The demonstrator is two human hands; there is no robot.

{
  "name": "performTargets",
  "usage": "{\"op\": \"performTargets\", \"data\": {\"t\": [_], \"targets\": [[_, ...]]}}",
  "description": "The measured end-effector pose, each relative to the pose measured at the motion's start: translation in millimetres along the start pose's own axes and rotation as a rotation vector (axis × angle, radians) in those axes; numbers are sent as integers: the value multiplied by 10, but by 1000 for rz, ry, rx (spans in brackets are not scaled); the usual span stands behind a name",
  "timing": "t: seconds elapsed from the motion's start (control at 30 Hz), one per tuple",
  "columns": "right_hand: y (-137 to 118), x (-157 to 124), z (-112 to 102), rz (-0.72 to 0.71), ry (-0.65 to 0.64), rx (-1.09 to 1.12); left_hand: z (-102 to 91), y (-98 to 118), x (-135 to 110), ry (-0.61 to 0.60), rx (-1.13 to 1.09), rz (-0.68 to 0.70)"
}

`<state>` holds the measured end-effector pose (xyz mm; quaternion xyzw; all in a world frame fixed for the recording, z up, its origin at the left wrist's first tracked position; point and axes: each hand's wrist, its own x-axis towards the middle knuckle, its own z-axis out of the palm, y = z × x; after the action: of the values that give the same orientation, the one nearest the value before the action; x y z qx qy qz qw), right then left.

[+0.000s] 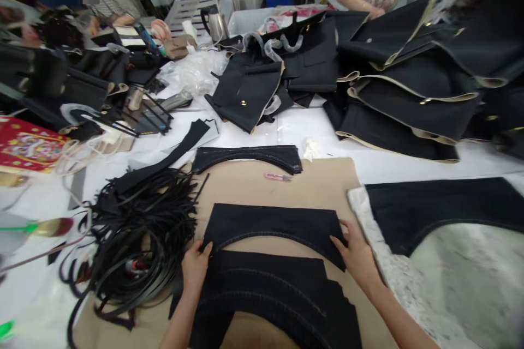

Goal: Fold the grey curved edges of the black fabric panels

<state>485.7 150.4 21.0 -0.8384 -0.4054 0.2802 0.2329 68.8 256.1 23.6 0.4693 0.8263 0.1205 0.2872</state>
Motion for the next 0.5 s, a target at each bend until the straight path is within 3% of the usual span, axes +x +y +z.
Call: {"op": "performTargets", "data": {"t": [0.23,0.5], "targets": [[279,104,170,-17,-8,-164,24,-33,6,51,50,62],[279,98,184,-46,27,-212,41,-39,-1,56,154,105]]}}
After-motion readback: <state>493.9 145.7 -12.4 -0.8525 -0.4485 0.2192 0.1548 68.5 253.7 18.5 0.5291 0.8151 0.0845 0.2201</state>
